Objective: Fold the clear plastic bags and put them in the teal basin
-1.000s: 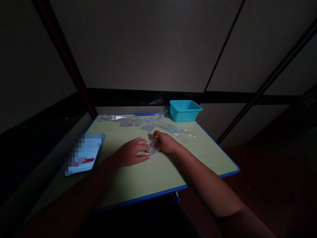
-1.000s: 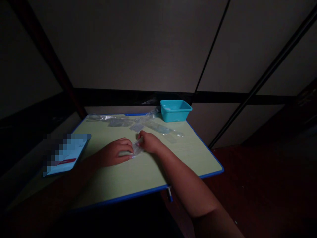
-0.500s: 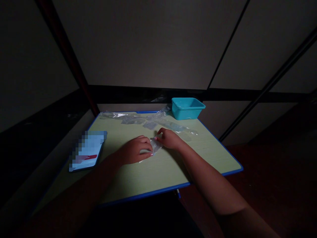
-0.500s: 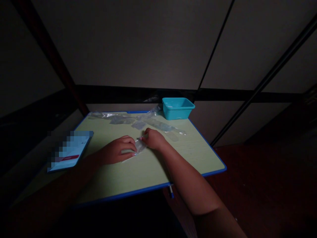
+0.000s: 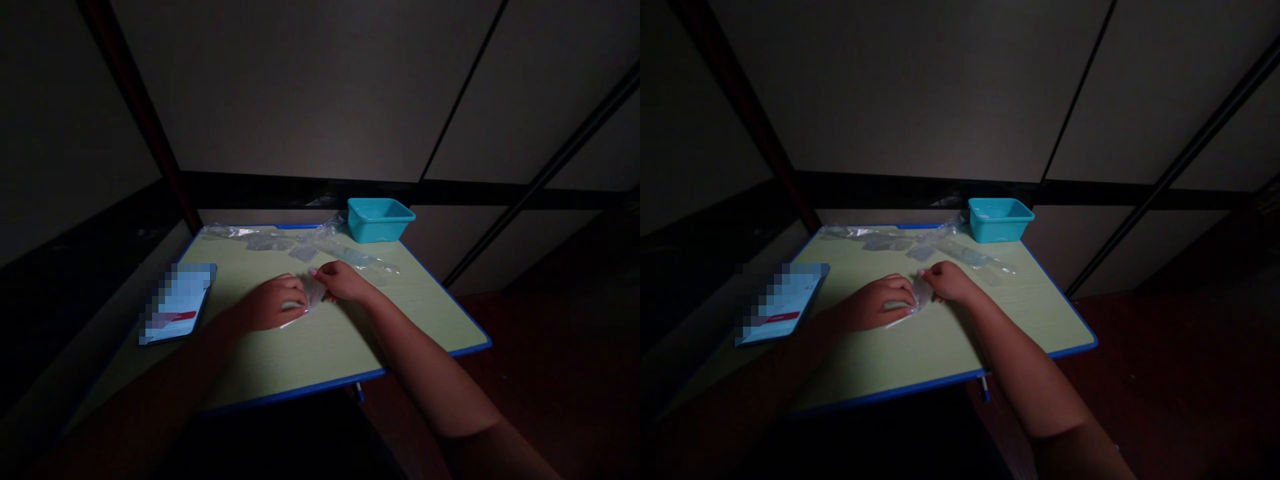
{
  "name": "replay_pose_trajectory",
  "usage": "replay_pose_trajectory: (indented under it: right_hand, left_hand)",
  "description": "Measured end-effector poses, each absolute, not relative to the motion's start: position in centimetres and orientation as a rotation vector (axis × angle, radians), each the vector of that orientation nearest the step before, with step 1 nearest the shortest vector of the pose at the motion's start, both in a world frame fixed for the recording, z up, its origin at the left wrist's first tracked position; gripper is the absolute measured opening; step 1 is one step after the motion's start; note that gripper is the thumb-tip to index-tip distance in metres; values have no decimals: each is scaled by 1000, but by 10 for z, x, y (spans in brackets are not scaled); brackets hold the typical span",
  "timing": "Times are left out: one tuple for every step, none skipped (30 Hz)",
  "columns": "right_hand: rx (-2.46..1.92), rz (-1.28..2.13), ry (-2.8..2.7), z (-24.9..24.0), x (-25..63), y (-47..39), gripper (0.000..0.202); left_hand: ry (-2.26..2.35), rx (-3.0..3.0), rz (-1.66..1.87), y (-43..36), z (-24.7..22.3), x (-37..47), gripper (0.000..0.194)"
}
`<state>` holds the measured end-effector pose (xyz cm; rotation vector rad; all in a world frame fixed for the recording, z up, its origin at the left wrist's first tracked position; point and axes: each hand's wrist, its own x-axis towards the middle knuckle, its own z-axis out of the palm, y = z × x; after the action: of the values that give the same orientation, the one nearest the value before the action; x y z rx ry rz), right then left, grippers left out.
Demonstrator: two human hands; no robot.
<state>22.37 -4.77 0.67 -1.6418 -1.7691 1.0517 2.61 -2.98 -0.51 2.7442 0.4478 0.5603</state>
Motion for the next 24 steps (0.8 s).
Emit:
replay_pose_trajectory:
  right_hand:
    - [-1617,1060,-1766,7,223,-48,36]
    - [-1596,1055,-1771,7,223,-49,35]
    - [-1578,1042,-1784,7,223,-49,34]
    - [-1563,1026,-1802,7,223,-50,34]
    - [-1553,1010,-1822,6,222,-50,33]
    - [-1543,995,-1842,5,222,-50,32]
    - [-1531,984,-1859,4,222,-50,31]
    - [-1511,977,-1873,3,222,-50,30]
    - [-1484,976,-1882,2,222,-50,28]
    - [-1452,978,-1890,2,221,-50,28]
    - [-1417,980,-1895,1,221,-50,27]
    - [-1386,982,-1898,1,221,-49,26]
    - [-1360,983,-1900,0,221,-49,26]
    - [-1342,980,-1898,-1,221,-49,25]
    - [-1334,975,-1892,-1,221,-48,24]
    - [-1332,973,-1883,-2,220,-48,24]
    - [-1335,974,-1873,-2,220,-47,24]
    - [-1341,981,-1863,-3,220,-47,24]
    - [-1347,990,-1854,-3,219,-47,24]
    - [-1353,994,-1849,-3,219,-47,25]
    - [-1355,986,-1851,-3,218,-47,26]
    - [-1348,968,-1864,-2,218,-47,29]
    - [-1334,945,-1892,-1,218,-48,31]
    - [-1315,917,-1933,1,218,-49,33]
  left_hand:
    - [446,2744,558,-30,-5,26,16]
    - [443,2745,556,-30,-5,26,16]
    - [439,2746,555,-30,-5,26,17]
    - [436,2746,556,-30,-5,26,17]
    - [437,2746,558,-29,-6,26,18]
    - [438,2745,557,-29,-6,26,18]
    - [439,2744,556,-29,-6,26,18]
    - [439,2743,554,-29,-6,26,18]
    - [438,2743,553,-28,-6,26,18]
    - [433,2744,552,-28,-6,26,18]
    - [424,2744,553,-29,-6,26,18]
    - [418,2743,553,-29,-6,26,19]
    - [416,2742,553,-29,-6,26,19]
    - [415,2740,551,-29,-5,26,19]
    - [417,2738,548,-30,-5,26,19]
    - [421,2737,547,-30,-5,27,19]
    - [426,2737,546,-31,-4,27,19]
    - [428,2738,548,-31,-4,27,19]
    - [432,2738,549,-32,-4,27,19]
    - [438,2740,548,-32,-4,27,19]
    - [444,2741,547,-32,-4,27,19]
    - [447,2742,548,-32,-4,27,19]
    - [446,2743,552,-32,-5,28,18]
    - [443,2744,559,-32,-5,28,18]
